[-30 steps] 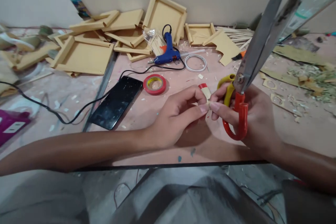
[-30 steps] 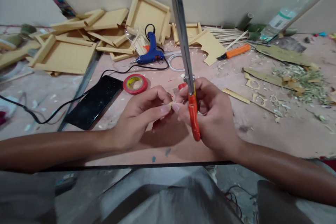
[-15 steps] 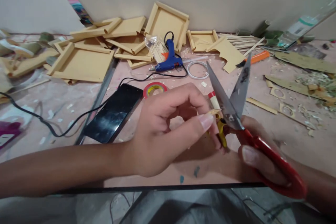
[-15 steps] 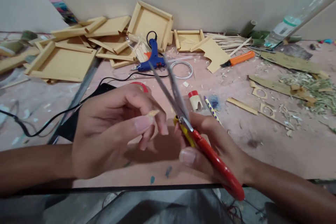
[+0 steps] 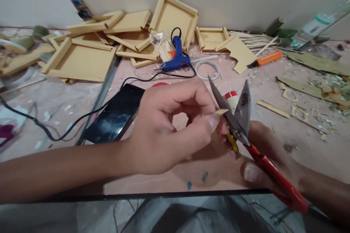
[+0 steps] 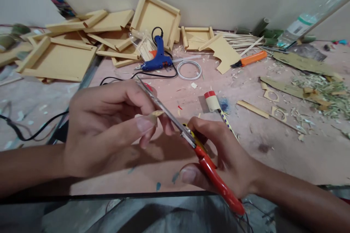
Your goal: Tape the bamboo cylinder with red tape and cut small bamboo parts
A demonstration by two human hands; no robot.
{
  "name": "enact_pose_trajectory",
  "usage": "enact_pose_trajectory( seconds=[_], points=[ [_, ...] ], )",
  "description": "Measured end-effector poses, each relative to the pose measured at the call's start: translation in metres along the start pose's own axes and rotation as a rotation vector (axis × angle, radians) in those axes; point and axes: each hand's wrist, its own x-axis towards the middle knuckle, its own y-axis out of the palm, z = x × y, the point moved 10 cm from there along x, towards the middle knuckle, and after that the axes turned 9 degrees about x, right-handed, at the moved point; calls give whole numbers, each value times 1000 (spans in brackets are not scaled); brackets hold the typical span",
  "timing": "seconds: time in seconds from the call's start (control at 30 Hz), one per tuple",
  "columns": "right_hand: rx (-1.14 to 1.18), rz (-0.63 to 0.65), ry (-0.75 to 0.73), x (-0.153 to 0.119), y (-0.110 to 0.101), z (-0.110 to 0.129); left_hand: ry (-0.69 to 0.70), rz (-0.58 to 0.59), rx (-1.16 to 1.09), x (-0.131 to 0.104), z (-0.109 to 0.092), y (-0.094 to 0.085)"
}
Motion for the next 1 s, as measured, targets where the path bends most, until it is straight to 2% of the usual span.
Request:
enact_pose_trajectory(
  seconds=[0.13,0.33,0.73,1.0],
  points=[
    [14,59,8,0,4,-3,-28,-11,64,0,2,-1],
    [-47,28,-37,3,3,4,24,7,76,2,-2,2],
    [-55,73,-35,-1,3,-1,-11,41,154,5,-1,1],
    [-31,38,-4,2,1,-5,60,-56,167,6,-8,-9]
  ],
)
